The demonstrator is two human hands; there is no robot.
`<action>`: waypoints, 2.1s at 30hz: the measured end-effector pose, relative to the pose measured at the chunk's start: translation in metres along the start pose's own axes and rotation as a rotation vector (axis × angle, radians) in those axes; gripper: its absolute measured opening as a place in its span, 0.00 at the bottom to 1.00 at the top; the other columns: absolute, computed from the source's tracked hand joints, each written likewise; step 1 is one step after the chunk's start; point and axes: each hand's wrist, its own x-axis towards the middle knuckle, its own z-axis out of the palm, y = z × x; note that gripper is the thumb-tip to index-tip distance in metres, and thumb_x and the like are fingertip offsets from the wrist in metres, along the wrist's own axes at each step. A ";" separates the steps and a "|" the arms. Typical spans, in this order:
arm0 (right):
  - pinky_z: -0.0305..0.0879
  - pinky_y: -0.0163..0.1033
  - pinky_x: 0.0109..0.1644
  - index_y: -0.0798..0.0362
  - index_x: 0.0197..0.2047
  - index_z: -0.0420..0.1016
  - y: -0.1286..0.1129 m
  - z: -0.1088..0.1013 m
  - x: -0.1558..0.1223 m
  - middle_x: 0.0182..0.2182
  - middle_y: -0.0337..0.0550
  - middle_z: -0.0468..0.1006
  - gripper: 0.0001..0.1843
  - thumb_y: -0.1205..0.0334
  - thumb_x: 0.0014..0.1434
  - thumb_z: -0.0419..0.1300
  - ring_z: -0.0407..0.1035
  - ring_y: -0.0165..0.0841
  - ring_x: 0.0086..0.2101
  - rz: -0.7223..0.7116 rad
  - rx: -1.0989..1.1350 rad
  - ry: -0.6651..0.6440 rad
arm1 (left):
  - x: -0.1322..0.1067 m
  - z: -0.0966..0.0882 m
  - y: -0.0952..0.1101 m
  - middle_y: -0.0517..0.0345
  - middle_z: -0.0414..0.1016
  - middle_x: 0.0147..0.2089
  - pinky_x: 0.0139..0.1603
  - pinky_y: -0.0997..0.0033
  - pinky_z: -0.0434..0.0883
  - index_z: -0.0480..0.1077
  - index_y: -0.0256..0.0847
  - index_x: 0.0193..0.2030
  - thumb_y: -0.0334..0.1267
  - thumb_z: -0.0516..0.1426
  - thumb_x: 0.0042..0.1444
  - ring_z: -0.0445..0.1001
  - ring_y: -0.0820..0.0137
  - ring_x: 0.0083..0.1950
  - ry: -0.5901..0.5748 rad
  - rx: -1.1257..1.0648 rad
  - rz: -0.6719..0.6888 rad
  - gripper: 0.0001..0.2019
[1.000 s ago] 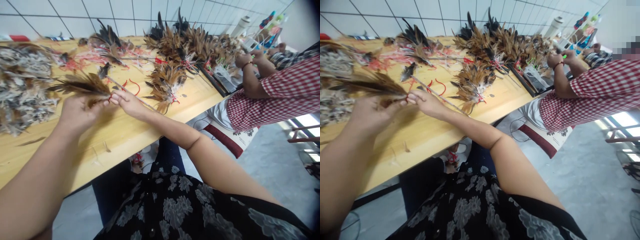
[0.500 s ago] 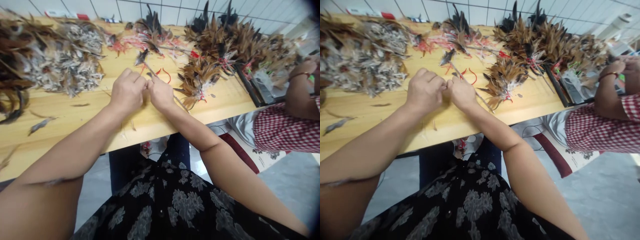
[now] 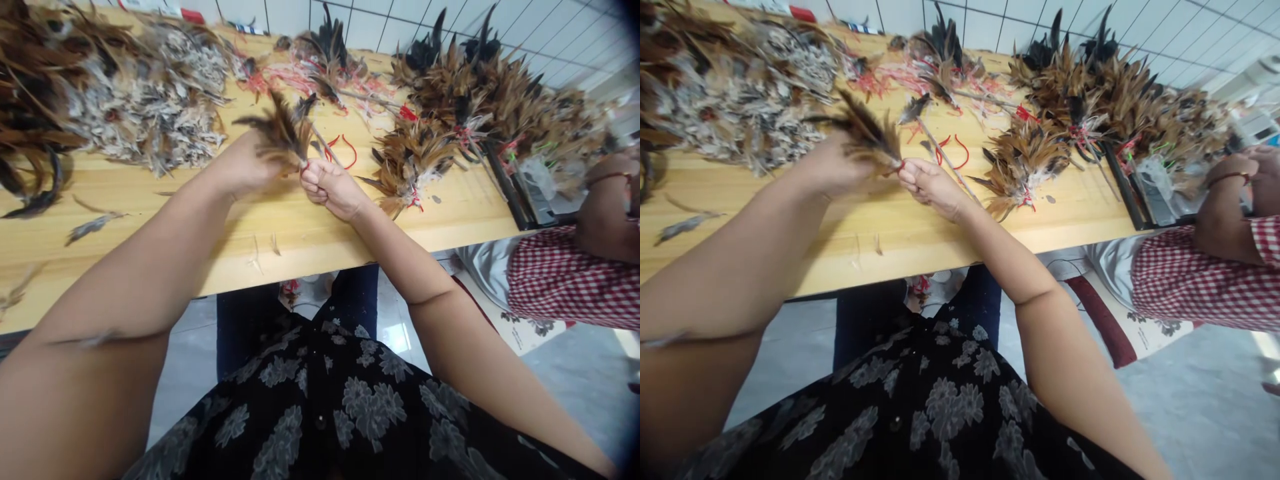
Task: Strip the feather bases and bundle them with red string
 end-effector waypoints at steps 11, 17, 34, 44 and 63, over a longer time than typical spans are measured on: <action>0.33 0.21 0.25 0.46 0.38 0.51 -0.033 0.016 -0.003 0.26 0.22 0.51 0.23 0.76 0.87 0.46 0.45 0.15 0.17 0.325 0.616 0.196 | -0.012 0.016 0.044 0.52 0.84 0.48 0.74 0.44 0.85 0.73 0.51 0.42 0.58 0.68 0.80 0.88 0.49 0.64 0.050 0.195 0.101 0.18; 0.34 0.19 0.23 0.47 0.40 0.54 -0.040 0.019 -0.007 0.26 0.21 0.53 0.22 0.76 0.89 0.41 0.48 0.12 0.15 0.392 0.680 0.199 | -0.012 0.016 0.045 0.51 0.85 0.54 0.69 0.43 0.88 0.74 0.50 0.44 0.64 0.65 0.82 0.90 0.52 0.62 0.006 0.127 0.132 0.22; 0.29 0.19 0.23 0.45 0.41 0.51 -0.036 0.016 -0.007 0.27 0.22 0.51 0.20 0.74 0.87 0.46 0.42 0.15 0.18 0.458 0.712 0.144 | -0.008 0.016 0.035 0.47 0.91 0.51 0.55 0.45 0.89 0.82 0.48 0.50 0.69 0.71 0.76 0.91 0.52 0.50 0.011 -0.057 0.058 0.25; 0.36 0.20 0.23 0.46 0.42 0.56 -0.027 0.011 -0.004 0.29 0.25 0.54 0.20 0.65 0.93 0.44 0.41 0.17 0.20 0.435 0.653 0.072 | -0.003 0.004 0.049 0.49 0.91 0.53 0.65 0.45 0.87 0.84 0.51 0.50 0.47 0.68 0.70 0.89 0.51 0.54 -0.069 0.183 0.120 0.07; 0.41 0.20 0.23 0.48 0.42 0.63 -0.024 0.008 -0.003 0.27 0.25 0.58 0.23 0.53 0.95 0.50 0.48 0.19 0.21 0.501 0.675 -0.030 | -0.006 -0.013 0.072 0.57 0.93 0.49 0.67 0.46 0.91 0.83 0.58 0.44 0.58 0.68 0.74 0.94 0.51 0.56 -0.099 0.199 0.056 0.11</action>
